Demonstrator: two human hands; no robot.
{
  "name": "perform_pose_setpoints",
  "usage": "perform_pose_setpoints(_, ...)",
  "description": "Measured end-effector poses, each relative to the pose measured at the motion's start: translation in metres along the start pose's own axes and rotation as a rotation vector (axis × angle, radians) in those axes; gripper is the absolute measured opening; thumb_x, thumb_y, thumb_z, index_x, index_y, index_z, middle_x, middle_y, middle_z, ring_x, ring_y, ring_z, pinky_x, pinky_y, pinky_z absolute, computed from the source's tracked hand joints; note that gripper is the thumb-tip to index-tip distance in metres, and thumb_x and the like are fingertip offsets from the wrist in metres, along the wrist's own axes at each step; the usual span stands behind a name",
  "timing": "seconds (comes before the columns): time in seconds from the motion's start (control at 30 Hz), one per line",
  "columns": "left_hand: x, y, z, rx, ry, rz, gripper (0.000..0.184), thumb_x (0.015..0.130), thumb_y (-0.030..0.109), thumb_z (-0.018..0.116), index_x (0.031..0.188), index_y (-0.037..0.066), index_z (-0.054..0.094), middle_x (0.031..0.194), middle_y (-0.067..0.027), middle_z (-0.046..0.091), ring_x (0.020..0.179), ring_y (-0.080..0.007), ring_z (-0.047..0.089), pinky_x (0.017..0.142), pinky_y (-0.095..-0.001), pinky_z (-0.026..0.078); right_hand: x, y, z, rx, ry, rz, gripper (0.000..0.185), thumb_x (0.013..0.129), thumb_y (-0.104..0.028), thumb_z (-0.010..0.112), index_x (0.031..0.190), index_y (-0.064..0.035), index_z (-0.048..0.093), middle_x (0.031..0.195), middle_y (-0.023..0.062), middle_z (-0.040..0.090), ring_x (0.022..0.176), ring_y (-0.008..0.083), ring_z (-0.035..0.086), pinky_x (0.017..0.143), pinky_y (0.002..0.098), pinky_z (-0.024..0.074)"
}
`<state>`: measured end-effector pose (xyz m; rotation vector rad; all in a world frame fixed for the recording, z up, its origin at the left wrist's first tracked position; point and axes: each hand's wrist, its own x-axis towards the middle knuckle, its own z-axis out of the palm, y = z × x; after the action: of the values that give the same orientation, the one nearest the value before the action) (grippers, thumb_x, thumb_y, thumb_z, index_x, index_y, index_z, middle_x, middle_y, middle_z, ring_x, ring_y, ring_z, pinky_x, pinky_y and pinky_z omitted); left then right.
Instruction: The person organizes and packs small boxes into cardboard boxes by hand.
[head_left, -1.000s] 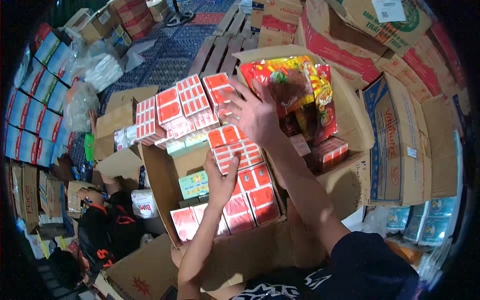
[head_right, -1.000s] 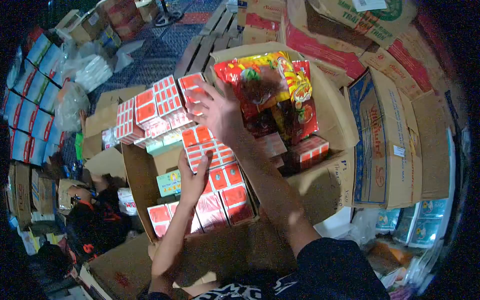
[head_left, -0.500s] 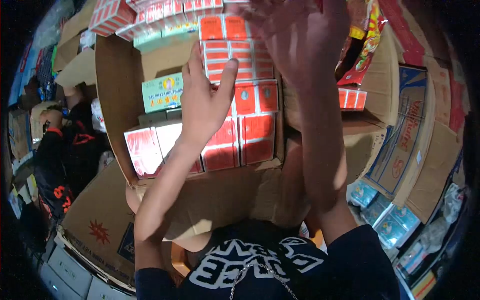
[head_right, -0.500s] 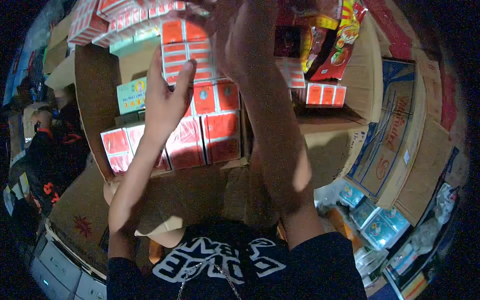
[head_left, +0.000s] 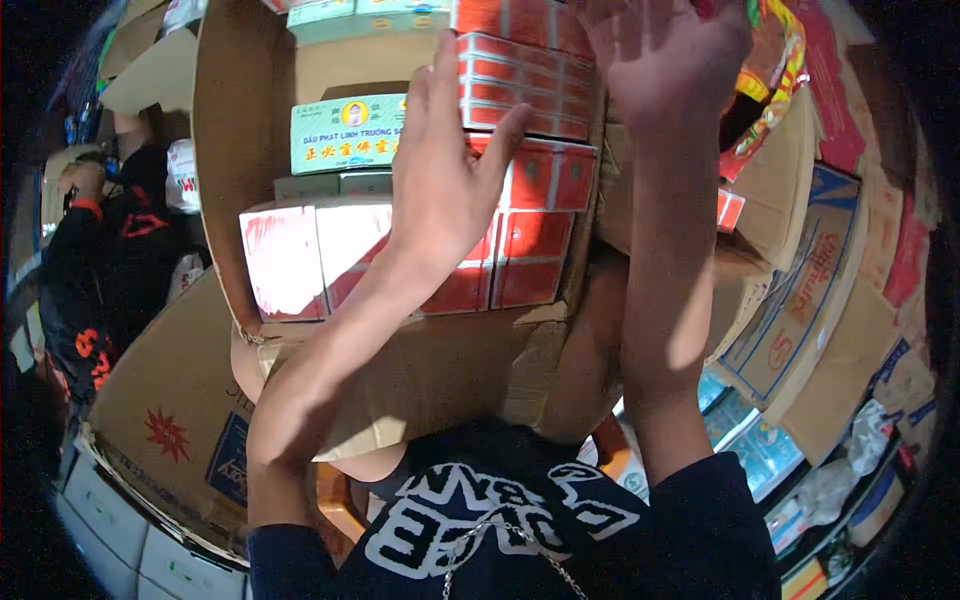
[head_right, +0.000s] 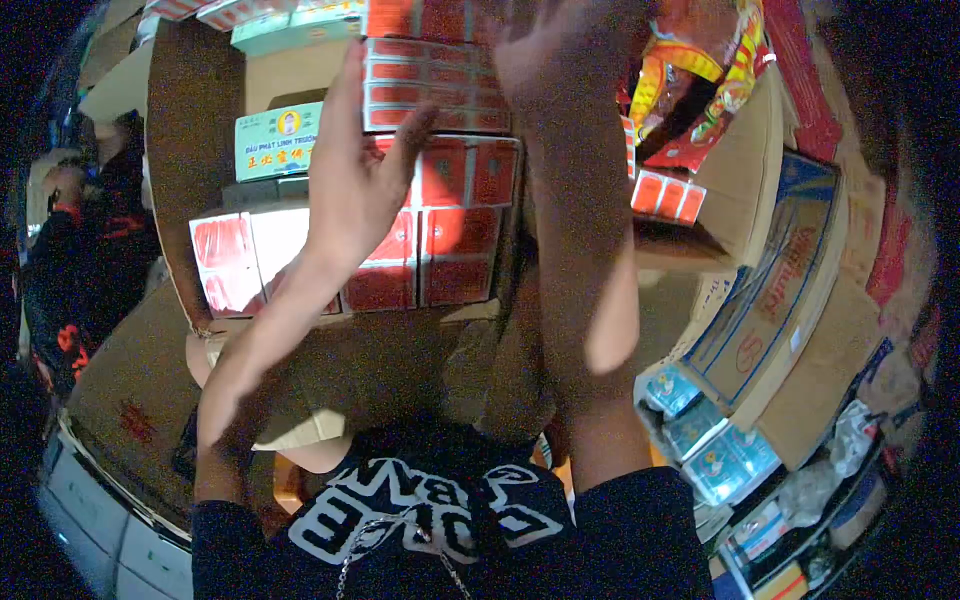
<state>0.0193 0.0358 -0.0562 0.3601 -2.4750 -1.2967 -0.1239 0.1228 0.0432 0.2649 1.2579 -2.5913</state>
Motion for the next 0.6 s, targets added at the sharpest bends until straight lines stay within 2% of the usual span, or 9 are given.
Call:
perform_pose_setpoints(0.1,0.003,-0.002,-0.003,-0.023,0.06,0.088,0.084,0.098,0.031,0.07,0.16,-0.001,0.023,0.135,-0.0285,0.05,0.095,-0.0372,0.067,0.084,-0.0442,0.055,0.0,0.001,0.0,-0.13,0.005,-0.051,0.053,0.094,-0.045,0.067,0.131,-0.0071,0.063,0.124,0.0106,0.067,0.109,0.0282,0.064,0.097,0.0463,0.0522)
perform_pose_setpoints(0.23,0.008,0.004,-0.023,-0.044,0.009,0.021,0.075,0.096,0.03,0.073,0.153,-0.003,0.038,0.131,-0.0265,0.06,0.102,-0.0347,0.069,0.092,-0.042,0.054,0.004,0.001,-0.003,-0.306,-0.061,-0.093,0.054,0.094,-0.045,0.067,0.133,-0.0076,0.062,0.126,0.0109,0.067,0.111,0.0285,0.064,0.096,0.0454,0.0524)
perform_pose_setpoints(0.27,0.012,0.003,-0.027,-0.048,0.013,0.025,0.075,0.096,0.03,0.073,0.153,-0.003,0.038,0.131,-0.0265,0.06,0.102,-0.0347,0.069,0.092,-0.042,0.054,0.005,0.0,-0.006,-0.361,-0.086,-0.105,0.055,0.094,-0.045,0.068,0.134,-0.008,0.061,0.127,0.0111,0.067,0.112,0.0286,0.064,0.096,0.0448,0.0524)
perform_pose_setpoints(0.37,0.022,-0.007,-0.049,-0.398,-0.049,-0.217,0.066,0.094,0.033,0.075,0.144,-0.002,0.052,0.121,-0.0235,0.069,0.109,-0.0311,0.069,0.098,-0.0393,0.052,0.017,0.007,-0.018,-0.444,-0.132,-0.086,0.059,0.093,-0.047,0.068,0.135,-0.0066,0.06,0.13,0.0121,0.065,0.113,0.0285,0.063,0.097,0.0441,0.0511)
perform_pose_setpoints(0.4,0.024,-0.007,-0.058,-0.397,-0.05,-0.213,0.066,0.094,0.033,0.075,0.144,-0.002,0.052,0.121,-0.0235,0.069,0.109,-0.0311,0.069,0.098,-0.0393,0.052,0.021,0.008,-0.022,-0.477,-0.156,-0.073,0.061,0.093,-0.048,0.068,0.136,-0.0059,0.059,0.131,0.0126,0.064,0.114,0.0284,0.063,0.097,0.0438,0.0504)
perform_pose_setpoints(0.47,0.029,0.001,-0.083,-0.487,-0.048,-0.372,0.051,0.101,0.034,0.069,0.14,0.002,0.059,0.111,-0.0061,0.073,0.096,-0.0113,0.068,0.088,-0.0293,0.054,0.016,0.009,-0.018,-0.558,-0.215,-0.013,0.066,0.092,-0.051,0.068,0.14,-0.0063,0.056,0.132,0.0129,0.063,0.115,0.0281,0.062,0.099,0.0434,0.0493)
perform_pose_setpoints(0.53,0.032,-0.003,-0.103,-0.502,-0.019,-0.424,0.05,0.102,0.035,0.068,0.139,0.002,0.06,0.113,-0.0063,0.072,0.096,-0.0107,0.067,0.088,-0.0283,0.053,0.006,0.009,-0.011,-0.729,-0.335,0.117,0.077,0.091,-0.055,0.069,0.148,-0.0071,0.05,0.135,0.0136,0.062,0.116,0.0274,0.062,0.101,0.0426,0.0471)
perform_pose_setpoints(0.57,0.032,-0.007,-0.109,-0.517,0.016,-0.483,0.048,0.102,0.035,0.067,0.137,0.002,0.062,0.114,-0.0065,0.071,0.096,-0.0101,0.067,0.088,-0.0274,0.053,0.001,0.007,-0.006,-0.731,-0.331,0.114,0.077,0.091,-0.055,0.069,0.148,-0.0071,0.05,0.135,0.0136,0.062,0.116,0.0274,0.062,0.101,0.0426,0.0471)
perform_pose_setpoints(0.6,0.033,-0.014,-0.111,-0.521,0.014,-0.484,0.048,0.102,0.035,0.067,0.137,0.002,0.062,0.114,-0.0065,0.071,0.096,-0.0101,0.067,0.088,-0.0274,0.053,-0.007,0.003,0.004,-0.778,-0.402,0.216,0.085,0.089,-0.059,0.069,0.152,-0.0084,0.043,0.139,0.0139,0.059,0.12,0.028,0.06,0.104,0.0434,0.0449)
